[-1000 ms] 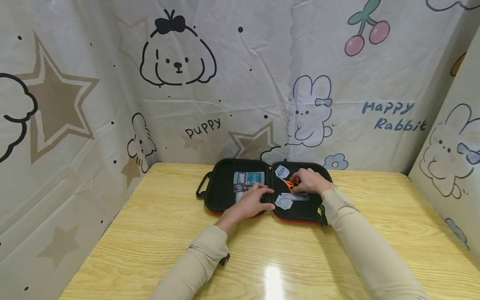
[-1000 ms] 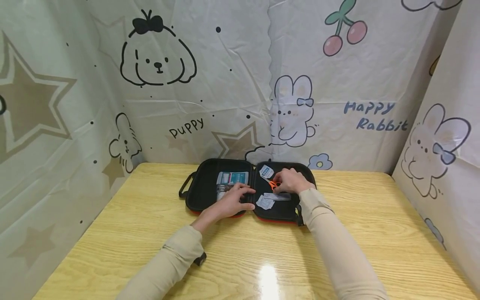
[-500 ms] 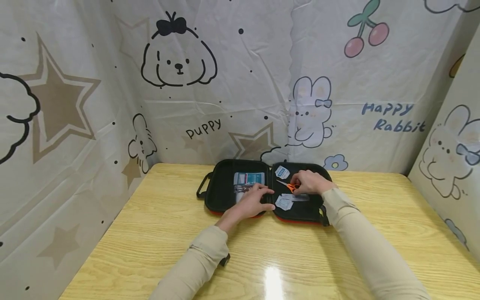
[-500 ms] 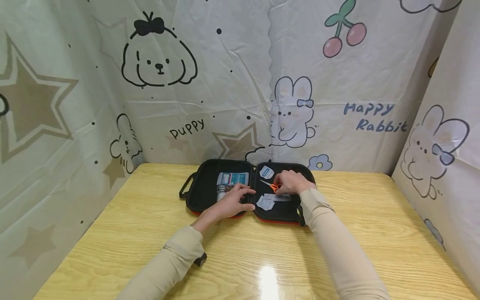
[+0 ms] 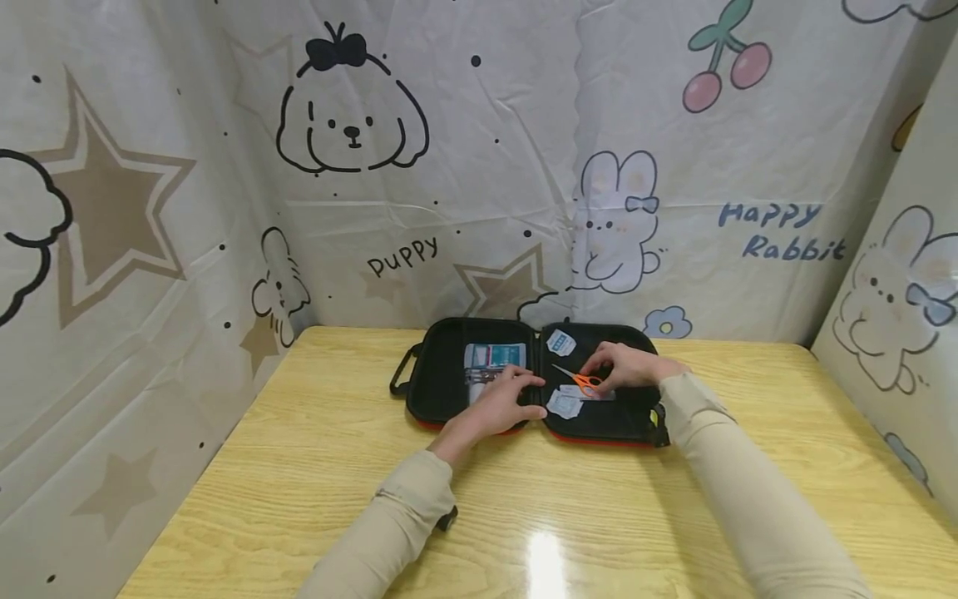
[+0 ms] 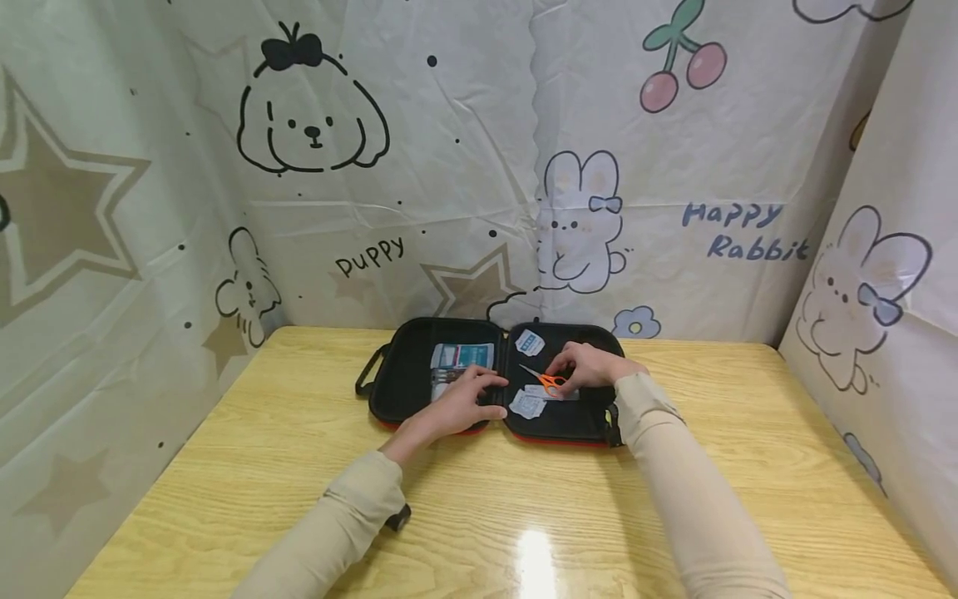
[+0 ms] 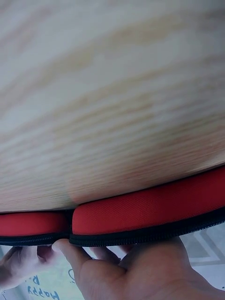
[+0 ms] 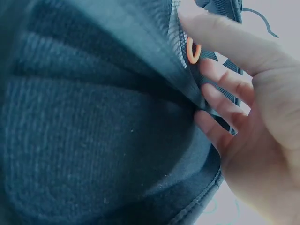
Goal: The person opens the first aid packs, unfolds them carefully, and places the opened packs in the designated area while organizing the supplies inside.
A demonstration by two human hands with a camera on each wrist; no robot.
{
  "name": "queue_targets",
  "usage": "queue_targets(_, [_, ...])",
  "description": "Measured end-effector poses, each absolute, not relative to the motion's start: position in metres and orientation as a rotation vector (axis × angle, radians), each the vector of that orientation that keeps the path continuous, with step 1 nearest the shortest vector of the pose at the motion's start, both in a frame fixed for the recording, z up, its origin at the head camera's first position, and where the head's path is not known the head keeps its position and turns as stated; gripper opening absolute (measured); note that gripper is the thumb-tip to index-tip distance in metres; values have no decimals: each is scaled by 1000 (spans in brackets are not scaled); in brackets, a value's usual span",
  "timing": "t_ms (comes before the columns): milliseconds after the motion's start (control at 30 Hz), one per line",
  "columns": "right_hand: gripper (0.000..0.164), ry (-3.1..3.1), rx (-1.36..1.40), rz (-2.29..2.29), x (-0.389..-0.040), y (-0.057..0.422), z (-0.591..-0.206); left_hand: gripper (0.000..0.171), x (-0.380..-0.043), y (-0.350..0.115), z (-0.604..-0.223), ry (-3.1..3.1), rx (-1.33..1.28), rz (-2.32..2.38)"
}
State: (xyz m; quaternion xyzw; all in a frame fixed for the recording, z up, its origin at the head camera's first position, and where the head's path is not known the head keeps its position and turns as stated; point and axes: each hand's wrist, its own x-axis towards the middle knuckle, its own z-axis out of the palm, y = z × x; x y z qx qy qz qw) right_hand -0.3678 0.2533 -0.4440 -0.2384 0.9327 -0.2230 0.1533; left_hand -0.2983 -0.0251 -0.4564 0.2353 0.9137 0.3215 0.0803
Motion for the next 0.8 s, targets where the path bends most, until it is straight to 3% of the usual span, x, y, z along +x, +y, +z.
queue_targets(433, [22,2637,-760,-667,-366,254,-444,52,-300,-26,-458,2734,703,952])
queue_targets(800, [22,2708,-797,-604,-366,256,-444,52,-299,-27,-457,2725,706,971])
